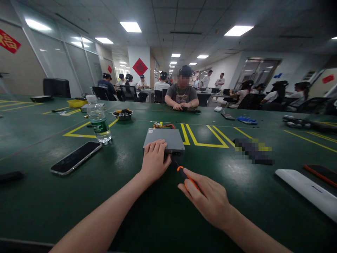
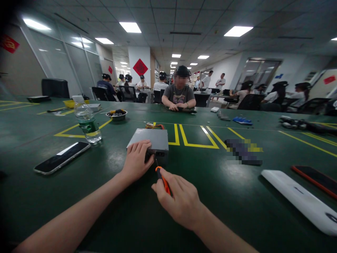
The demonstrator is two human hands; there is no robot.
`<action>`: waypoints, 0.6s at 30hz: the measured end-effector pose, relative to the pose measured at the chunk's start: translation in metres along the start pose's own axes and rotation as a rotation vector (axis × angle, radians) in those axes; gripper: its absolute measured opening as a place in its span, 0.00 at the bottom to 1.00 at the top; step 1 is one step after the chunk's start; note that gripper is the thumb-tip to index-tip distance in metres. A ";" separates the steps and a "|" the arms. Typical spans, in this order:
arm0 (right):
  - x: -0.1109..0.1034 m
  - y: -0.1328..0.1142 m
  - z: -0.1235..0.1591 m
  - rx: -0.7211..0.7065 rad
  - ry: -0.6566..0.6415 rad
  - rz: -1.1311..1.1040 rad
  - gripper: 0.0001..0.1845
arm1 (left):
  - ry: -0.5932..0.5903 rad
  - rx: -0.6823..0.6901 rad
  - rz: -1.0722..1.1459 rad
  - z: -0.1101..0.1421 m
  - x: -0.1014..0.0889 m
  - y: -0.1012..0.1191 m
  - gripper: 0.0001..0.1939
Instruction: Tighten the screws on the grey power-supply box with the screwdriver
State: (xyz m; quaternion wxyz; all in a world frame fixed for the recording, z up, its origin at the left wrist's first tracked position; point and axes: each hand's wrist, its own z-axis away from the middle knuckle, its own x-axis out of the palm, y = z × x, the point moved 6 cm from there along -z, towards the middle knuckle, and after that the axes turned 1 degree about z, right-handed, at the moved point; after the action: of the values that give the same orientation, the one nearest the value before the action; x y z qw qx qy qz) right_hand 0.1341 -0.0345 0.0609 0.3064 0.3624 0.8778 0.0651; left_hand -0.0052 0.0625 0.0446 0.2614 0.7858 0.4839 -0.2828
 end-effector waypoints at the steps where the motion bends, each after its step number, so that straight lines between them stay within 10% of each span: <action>1: 0.001 -0.001 0.001 -0.020 -0.002 -0.009 0.10 | -0.001 -0.001 -0.001 0.000 0.000 0.000 0.15; 18: 0.004 -0.004 0.001 -0.041 -0.055 -0.081 0.09 | -0.006 -0.027 0.016 -0.001 0.003 -0.002 0.13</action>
State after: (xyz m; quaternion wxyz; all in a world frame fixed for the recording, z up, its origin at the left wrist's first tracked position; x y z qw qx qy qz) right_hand 0.1298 -0.0347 0.0571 0.3401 0.3219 0.8815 0.0605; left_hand -0.0061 0.0660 0.0425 0.2759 0.7850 0.4807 -0.2766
